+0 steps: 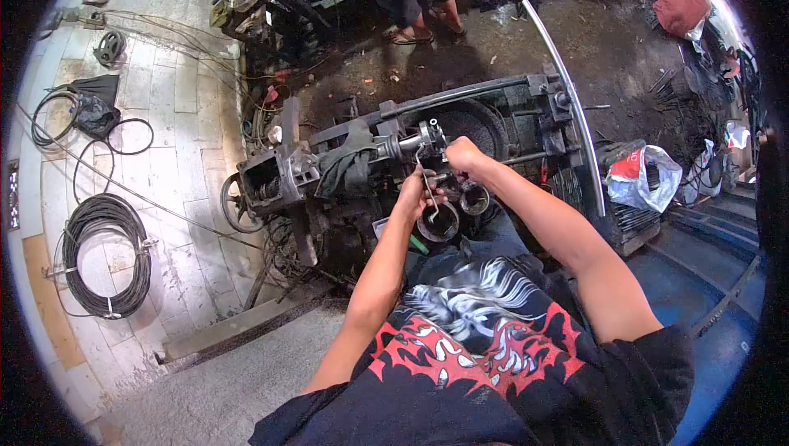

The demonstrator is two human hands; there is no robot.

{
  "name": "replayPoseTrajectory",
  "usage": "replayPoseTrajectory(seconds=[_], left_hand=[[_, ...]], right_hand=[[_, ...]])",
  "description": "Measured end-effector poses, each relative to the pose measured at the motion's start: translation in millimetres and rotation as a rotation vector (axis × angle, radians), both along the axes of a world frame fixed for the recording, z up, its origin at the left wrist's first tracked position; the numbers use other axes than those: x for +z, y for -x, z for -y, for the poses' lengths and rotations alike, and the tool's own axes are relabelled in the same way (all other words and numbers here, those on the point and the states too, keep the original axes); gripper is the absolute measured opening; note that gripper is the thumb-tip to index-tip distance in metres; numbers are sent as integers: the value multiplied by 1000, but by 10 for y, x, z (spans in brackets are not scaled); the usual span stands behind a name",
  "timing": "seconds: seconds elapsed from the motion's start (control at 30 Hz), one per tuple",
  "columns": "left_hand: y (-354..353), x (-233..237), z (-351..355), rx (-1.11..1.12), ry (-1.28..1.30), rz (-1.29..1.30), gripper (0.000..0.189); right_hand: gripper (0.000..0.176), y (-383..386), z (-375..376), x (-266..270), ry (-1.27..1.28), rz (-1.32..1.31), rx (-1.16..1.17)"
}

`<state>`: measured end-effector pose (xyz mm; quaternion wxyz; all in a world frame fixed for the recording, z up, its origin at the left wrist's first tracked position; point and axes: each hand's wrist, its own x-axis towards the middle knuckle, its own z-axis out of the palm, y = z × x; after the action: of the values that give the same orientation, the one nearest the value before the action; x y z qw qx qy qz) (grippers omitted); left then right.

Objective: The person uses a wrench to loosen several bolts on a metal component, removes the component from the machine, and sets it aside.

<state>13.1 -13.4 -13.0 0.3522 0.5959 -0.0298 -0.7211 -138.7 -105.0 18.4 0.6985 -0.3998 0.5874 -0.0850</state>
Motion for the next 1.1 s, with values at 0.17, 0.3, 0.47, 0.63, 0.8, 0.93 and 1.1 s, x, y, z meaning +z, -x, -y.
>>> replayPoseTrajectory(seconds=[0.17, 0.3, 0.47, 0.63, 0.8, 0.93, 1.1], left_hand=[[-24, -93, 30, -74, -15, 73, 44], [182, -212, -13, -262, 141, 684, 50], [240, -13, -22, -416, 287, 1074, 46], [197, -103, -62, -443, 387, 1181, 38], [73, -132, -93, -566, 405, 1286, 40], [49, -257, -135, -589, 392, 1322, 39], [104, -168, -137, -382, 417, 1188, 34]], right_hand=[[24, -8, -4, -53, -3, 6, -39], [23, -54, -25, -102, 70, -34, -64], [21, -70, -24, 35, -26, -64, -66], [20, -100, 218, 199, -204, 56, -141], [22, -141, 243, 408, -270, 5, -94], [18, -104, 211, 314, -320, 46, -145], [23, -74, 192, 256, -290, 70, -158]])
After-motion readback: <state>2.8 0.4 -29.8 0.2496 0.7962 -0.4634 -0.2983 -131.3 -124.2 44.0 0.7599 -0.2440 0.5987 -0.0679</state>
